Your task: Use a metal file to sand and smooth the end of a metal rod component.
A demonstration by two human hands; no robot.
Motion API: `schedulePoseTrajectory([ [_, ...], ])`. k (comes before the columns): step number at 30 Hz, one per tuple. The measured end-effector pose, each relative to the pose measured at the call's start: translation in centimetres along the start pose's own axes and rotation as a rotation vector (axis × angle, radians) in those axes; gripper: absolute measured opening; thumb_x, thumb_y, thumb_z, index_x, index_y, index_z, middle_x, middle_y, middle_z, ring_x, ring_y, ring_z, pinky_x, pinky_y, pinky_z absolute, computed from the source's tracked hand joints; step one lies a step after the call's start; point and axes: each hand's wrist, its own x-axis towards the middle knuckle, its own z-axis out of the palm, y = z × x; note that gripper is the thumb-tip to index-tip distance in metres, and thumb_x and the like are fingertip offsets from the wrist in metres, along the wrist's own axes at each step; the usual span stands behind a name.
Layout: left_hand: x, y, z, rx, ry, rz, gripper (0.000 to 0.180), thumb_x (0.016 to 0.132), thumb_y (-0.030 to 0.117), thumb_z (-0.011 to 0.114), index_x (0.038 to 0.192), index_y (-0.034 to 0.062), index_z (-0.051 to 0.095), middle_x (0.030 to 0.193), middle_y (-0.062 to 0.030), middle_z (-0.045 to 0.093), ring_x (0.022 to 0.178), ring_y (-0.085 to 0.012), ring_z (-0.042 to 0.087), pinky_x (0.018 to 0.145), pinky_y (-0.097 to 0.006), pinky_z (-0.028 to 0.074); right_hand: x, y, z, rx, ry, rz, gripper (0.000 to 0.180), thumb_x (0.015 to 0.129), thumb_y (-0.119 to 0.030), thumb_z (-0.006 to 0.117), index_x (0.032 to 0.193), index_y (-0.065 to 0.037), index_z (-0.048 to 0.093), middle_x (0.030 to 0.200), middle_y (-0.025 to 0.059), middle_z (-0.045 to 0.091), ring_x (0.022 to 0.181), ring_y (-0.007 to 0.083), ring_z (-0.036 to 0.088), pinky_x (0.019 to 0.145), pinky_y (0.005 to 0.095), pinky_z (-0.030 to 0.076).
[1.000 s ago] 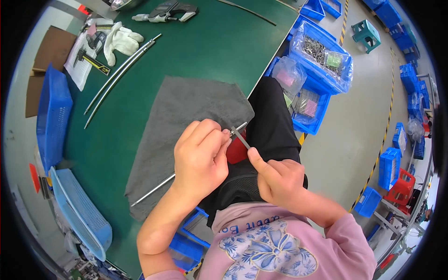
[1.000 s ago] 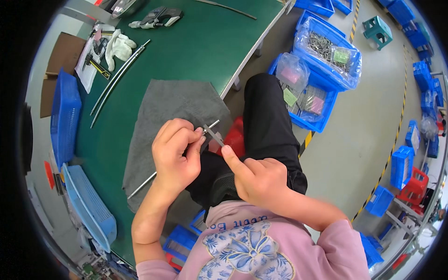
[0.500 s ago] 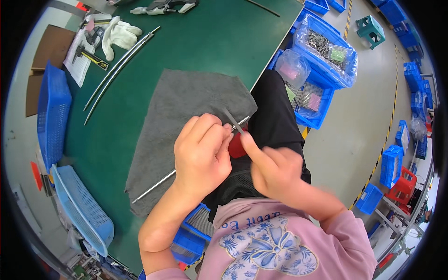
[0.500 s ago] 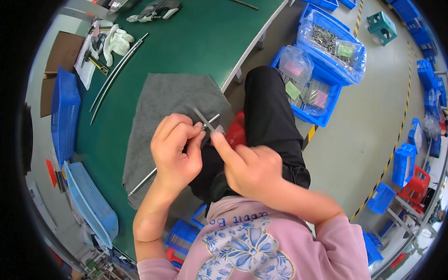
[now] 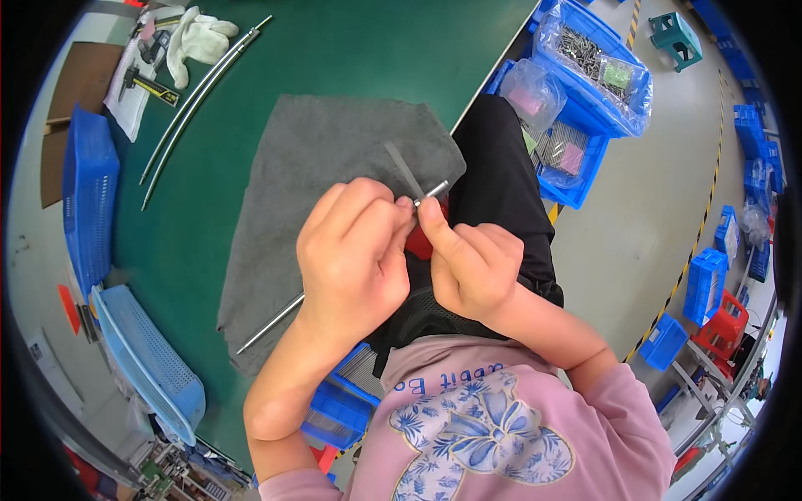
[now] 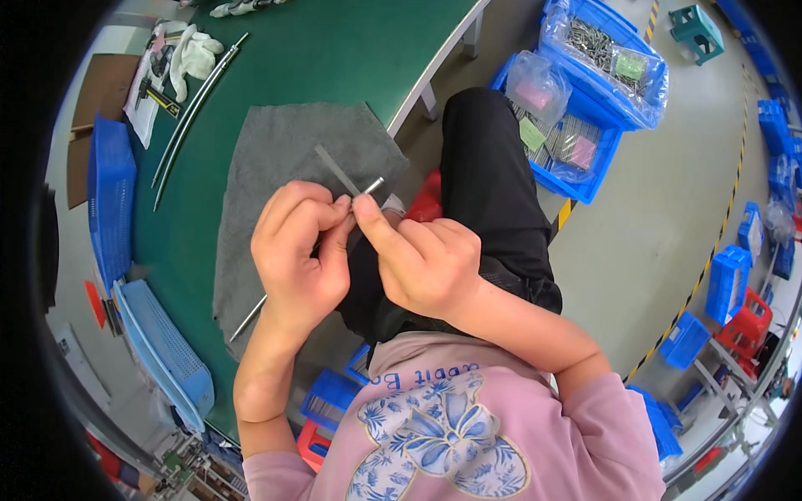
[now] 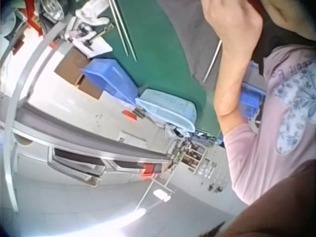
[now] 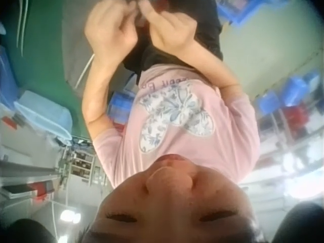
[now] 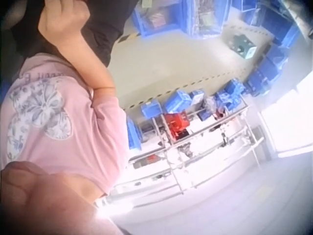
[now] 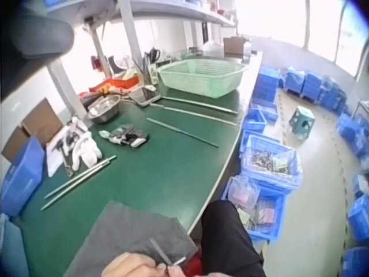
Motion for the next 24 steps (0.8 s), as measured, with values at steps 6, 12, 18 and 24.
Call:
schedulePoseTrajectory([
  [6,0.1,0.2,-0.1,0.003,-0.015,-0.019,0.019,0.062,-0.009,0.069,0.072,0.0019,0.058,0.073,-0.0068,0.053,0.061,-0.0248,0.051,0.052,-0.035,0.042,-0.7,0.7,0.0,0.07,0.007,-0.057,0.054,0.063,0.011,0.06,0.116,0.007,0.064,0.056,0.0027,0.041,0.042,0.0169,0.038,0.041,0.0289,0.032],
  [12,0.0,0.2,0.0,-0.01,0.001,-0.027,0.018,0.063,-0.009,0.069,0.072,0.002,0.057,0.072,-0.0068,0.053,0.061,-0.0248,0.051,0.052,-0.035,0.041,-2.8,0.7,-0.9,0.064,-0.059,-0.052,0.051,0.066,0.011,0.06,0.117,0.008,0.063,0.058,0.0033,0.044,0.042,0.0164,0.04,0.042,0.0283,0.033],
  [18,0.2,0.1,-0.2,0.004,0.008,0.007,0.018,0.064,-0.009,0.069,0.072,0.0016,0.056,0.074,-0.0074,0.053,0.061,-0.0249,0.052,0.052,-0.035,0.042,-2.5,2.0,0.2,0.082,-0.009,-0.125,0.051,0.067,0.01,0.062,0.118,0.007,0.063,0.058,0.0029,0.044,0.042,0.0167,0.04,0.042,0.0278,0.034],
  [24,0.0,0.1,0.0,0.005,0.011,-0.008,0.018,0.065,-0.009,0.068,0.071,0.0014,0.055,0.073,-0.0077,0.052,0.061,-0.0253,0.051,0.052,-0.035,0.042,0.8,1.4,-1.0,0.058,-0.082,-0.129,0.057,0.061,0.009,0.059,0.117,0.006,0.064,0.055,0.0021,0.041,0.039,0.0146,0.036,0.04,0.029,0.03],
])
